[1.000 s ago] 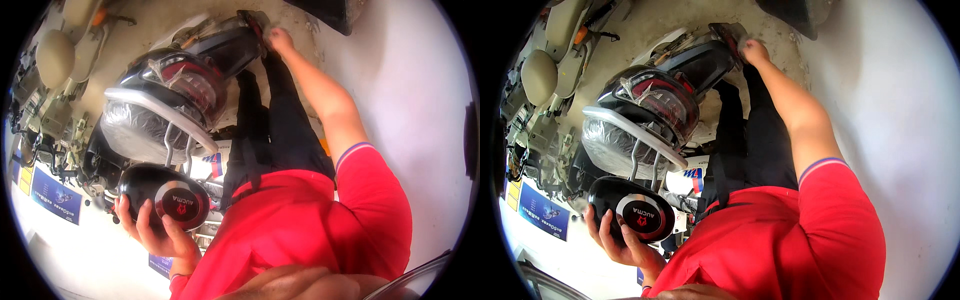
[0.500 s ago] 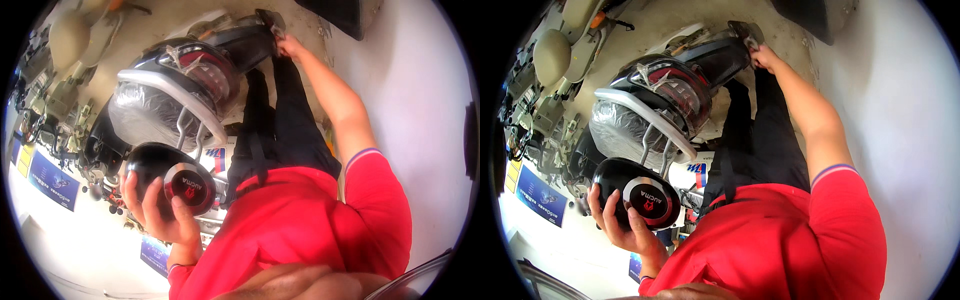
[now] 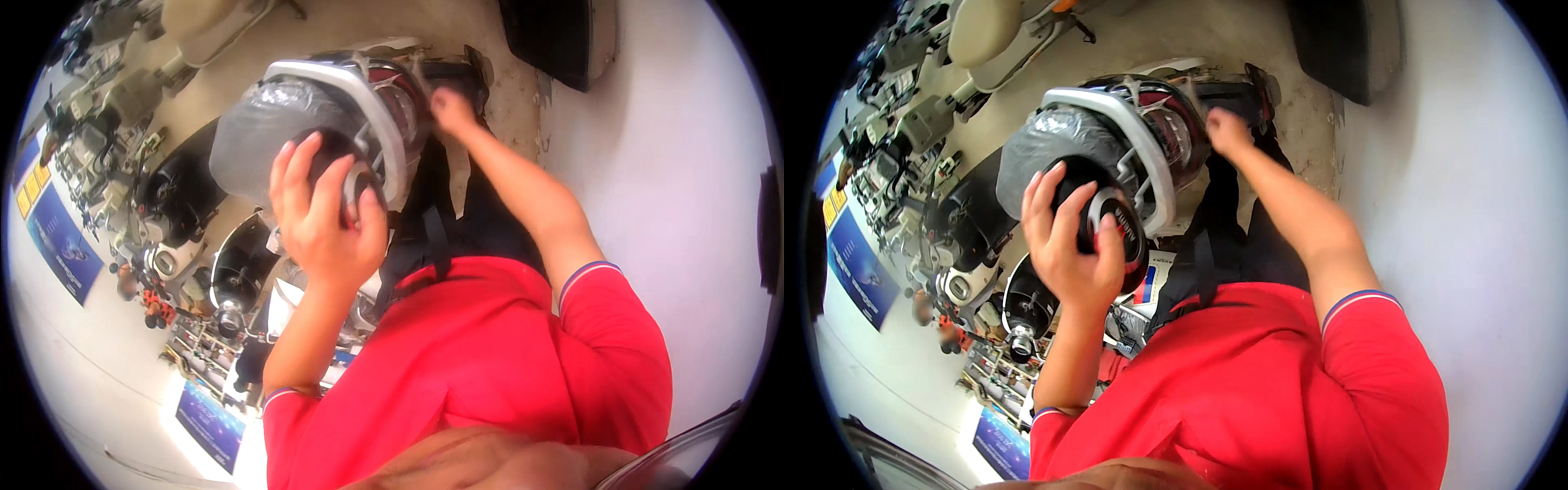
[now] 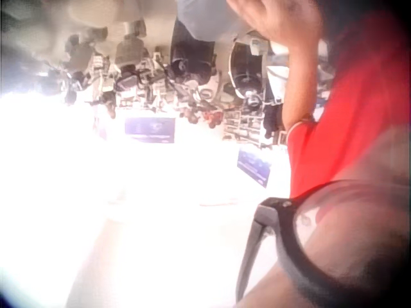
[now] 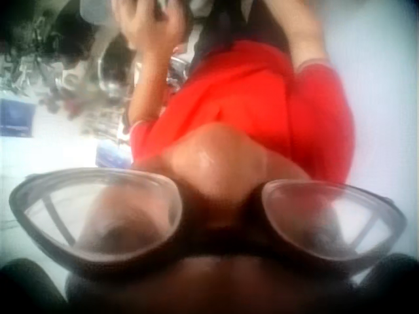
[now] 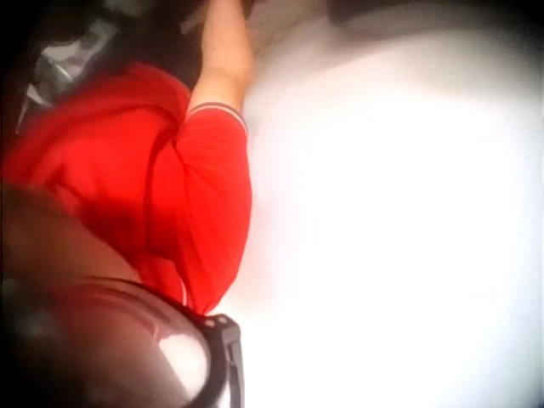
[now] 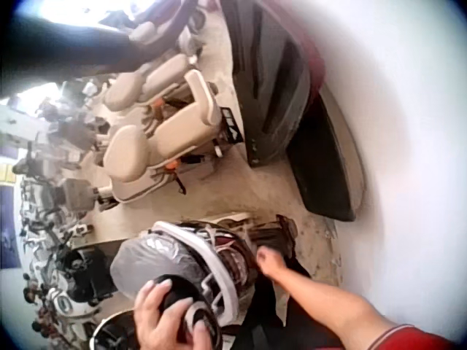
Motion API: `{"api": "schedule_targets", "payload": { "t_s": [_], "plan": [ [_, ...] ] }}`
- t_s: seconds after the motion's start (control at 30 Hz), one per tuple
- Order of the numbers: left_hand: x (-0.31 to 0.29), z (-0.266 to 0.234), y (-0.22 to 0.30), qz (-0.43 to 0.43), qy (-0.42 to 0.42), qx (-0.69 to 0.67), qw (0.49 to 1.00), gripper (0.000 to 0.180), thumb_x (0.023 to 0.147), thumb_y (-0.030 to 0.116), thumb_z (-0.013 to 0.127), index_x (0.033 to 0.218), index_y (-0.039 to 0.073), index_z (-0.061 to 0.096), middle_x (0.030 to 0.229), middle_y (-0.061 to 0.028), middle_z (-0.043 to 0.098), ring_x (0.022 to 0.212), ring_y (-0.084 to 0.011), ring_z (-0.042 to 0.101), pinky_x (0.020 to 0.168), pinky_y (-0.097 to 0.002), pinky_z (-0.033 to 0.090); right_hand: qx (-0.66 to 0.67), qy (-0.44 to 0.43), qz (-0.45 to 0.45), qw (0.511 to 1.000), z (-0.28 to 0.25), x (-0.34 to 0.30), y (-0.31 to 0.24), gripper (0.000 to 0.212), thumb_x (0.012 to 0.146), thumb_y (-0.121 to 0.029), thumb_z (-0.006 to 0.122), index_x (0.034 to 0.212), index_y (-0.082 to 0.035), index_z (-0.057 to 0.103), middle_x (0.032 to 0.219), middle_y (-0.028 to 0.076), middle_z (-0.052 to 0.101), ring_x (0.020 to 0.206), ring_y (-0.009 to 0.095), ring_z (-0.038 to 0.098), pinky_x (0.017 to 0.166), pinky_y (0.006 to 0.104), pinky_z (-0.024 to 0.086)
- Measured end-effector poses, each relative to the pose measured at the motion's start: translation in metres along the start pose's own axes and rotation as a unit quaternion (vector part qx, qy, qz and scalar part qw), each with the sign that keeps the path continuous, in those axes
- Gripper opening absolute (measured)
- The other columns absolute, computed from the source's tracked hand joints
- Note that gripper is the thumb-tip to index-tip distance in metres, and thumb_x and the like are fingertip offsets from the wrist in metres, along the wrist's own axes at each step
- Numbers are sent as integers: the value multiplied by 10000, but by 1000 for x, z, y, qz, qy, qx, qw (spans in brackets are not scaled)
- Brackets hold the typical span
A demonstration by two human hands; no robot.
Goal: The person wipes the surfaces of several detached scooter seats using a cloth, moving down a row of seats to clean each one.
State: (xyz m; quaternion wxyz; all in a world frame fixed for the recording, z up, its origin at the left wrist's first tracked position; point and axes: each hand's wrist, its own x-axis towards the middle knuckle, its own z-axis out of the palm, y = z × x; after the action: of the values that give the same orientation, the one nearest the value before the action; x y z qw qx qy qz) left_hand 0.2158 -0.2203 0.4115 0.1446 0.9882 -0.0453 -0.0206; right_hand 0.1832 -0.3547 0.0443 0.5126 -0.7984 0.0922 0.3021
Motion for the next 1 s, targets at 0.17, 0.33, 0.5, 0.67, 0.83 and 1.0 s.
{"api": "schedule_targets", "payload": {
  "t_s": [0.17, 0.33, 0.5, 0.67, 0.83, 1.0],
  "plan": [
    [-8, 1, -9, -25, 51, -32, 998, 257, 665, 98, 624, 915, 43, 648, 1171, -142, 572, 1173, -378, 468, 992, -432, 355, -161, -246, 22, 956, 33, -85, 41, 187, 778, -194, 576, 851, -43, 660, 840, 188, 652, 788, 345, 626, 697, 424, 494],
    [-10, 13, -9, -38, 92, -57, 993, 200, 693, 129, 618, 876, 55, 648, 1154, -104, 585, 1177, -336, 478, 956, -421, 389, 31, -120, 217, 968, -55, -99, 57, 96, 799, -143, 616, 805, -48, 618, 641, 71, 603, 512, 179, 570, 511, 340, 464],
    [-7, 23, -9, -39, 123, -80, 988, 200, 707, 160, 618, 869, 49, 658, 1150, -92, 588, 1178, -313, 481, 938, -428, 393, 7, 31, 223, 974, -159, -87, 56, 78, 814, -129, 596, 801, -54, 586, 600, 27, 553, 463, 148, 539, 439, 286, 438],
    [-10, 25, -10, -45, 142, -100, 984, 207, 719, 184, 626, 862, 40, 665, 1128, -95, 599, 1183, -290, 479, 940, -435, 387, -30, 100, 210, 972, -188, -109, 31, 83, 804, -132, 610, 803, -53, 585, 614, 30, 560, 465, 140, 542, 438, 286, 453],
    [-7, 26, -10, -43, 164, -137, 976, 221, 729, 207, 619, 859, 33, 656, 1155, -108, 594, 1205, -276, 464, 944, -450, 387, -33, 81, 192, 978, -181, -127, 11, 66, 774, -115, 612, 798, -55, 599, 646, 45, 597, 483, 150, 574, 443, 280, 464],
    [-7, 25, -10, -60, 169, -131, 975, 236, 733, 212, 610, 874, 29, 657, 1168, -102, 586, 1203, -273, 463, 950, -481, 385, -96, 79, 227, 966, -181, -124, -24, 56, 777, -74, 583, 830, -55, 581, 610, 36, 554, 451, 145, 548, 377, 263, 399]
  ]
}}
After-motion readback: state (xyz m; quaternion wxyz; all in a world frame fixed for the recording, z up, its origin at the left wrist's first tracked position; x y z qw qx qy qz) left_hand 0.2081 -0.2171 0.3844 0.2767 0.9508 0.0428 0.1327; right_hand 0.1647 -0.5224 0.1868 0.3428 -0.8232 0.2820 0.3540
